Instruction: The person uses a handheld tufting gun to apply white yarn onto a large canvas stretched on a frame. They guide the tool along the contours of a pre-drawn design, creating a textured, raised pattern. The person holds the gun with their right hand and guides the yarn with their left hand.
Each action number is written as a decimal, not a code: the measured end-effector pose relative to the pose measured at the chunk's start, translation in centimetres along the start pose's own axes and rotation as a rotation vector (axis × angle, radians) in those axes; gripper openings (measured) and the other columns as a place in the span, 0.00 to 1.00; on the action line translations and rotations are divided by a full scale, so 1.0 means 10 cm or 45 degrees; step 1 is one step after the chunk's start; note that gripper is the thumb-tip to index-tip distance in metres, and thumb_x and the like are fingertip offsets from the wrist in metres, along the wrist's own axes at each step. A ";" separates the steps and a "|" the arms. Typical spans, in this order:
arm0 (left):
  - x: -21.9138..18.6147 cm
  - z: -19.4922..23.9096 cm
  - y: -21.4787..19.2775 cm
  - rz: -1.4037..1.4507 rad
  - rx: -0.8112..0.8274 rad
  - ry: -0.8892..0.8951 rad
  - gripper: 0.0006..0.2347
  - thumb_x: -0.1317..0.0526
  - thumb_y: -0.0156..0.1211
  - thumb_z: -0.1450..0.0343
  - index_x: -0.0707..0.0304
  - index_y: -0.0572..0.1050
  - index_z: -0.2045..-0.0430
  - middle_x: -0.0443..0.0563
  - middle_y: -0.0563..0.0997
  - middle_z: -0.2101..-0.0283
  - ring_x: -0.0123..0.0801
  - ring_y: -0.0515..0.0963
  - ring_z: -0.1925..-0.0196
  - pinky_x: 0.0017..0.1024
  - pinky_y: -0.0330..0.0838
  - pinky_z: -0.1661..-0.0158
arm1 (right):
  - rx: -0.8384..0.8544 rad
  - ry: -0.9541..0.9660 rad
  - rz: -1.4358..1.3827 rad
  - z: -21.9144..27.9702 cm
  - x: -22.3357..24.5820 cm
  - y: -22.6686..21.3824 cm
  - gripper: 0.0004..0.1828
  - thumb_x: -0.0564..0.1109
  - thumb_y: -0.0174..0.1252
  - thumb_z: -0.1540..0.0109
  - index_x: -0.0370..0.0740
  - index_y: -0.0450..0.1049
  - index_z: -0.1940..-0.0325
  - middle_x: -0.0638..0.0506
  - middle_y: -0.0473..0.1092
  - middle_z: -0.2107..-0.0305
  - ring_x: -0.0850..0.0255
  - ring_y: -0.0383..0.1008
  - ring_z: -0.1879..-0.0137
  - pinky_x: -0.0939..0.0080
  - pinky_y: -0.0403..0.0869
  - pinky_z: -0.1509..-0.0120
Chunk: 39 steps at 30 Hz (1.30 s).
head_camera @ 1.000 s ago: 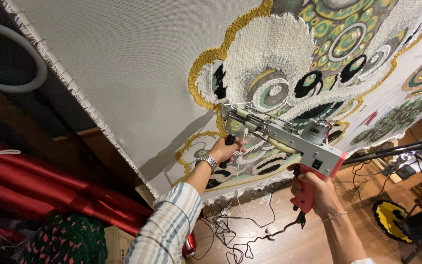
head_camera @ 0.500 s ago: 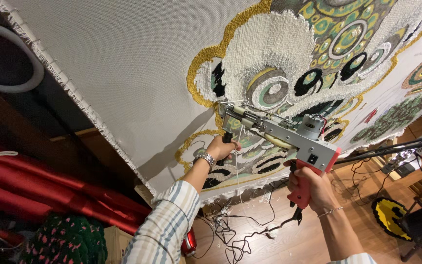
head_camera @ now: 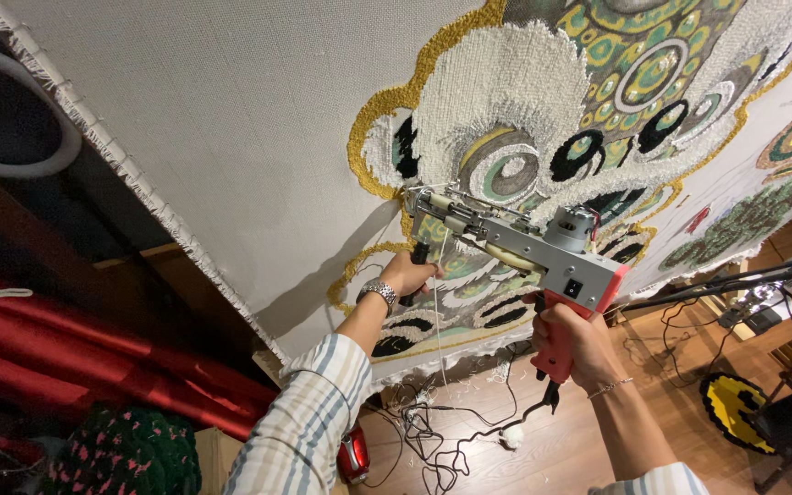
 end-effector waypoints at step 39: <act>-0.85 0.40 -1.09 -0.898 -0.722 0.103 0.07 0.54 0.66 0.35 0.51 0.85 0.69 0.57 0.85 0.66 0.51 0.84 0.62 0.45 0.78 0.61 | -0.194 -0.233 0.342 -0.41 -0.24 0.50 0.08 0.39 0.60 0.41 0.34 0.74 0.59 0.53 0.66 0.86 0.65 0.63 0.86 0.63 0.61 0.85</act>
Point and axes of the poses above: each hand's wrist, its own z-axis away from the middle knuckle, its own y-axis out of the palm, x = y × z, the point moved 4 cm from there along -z, towards the middle knuckle
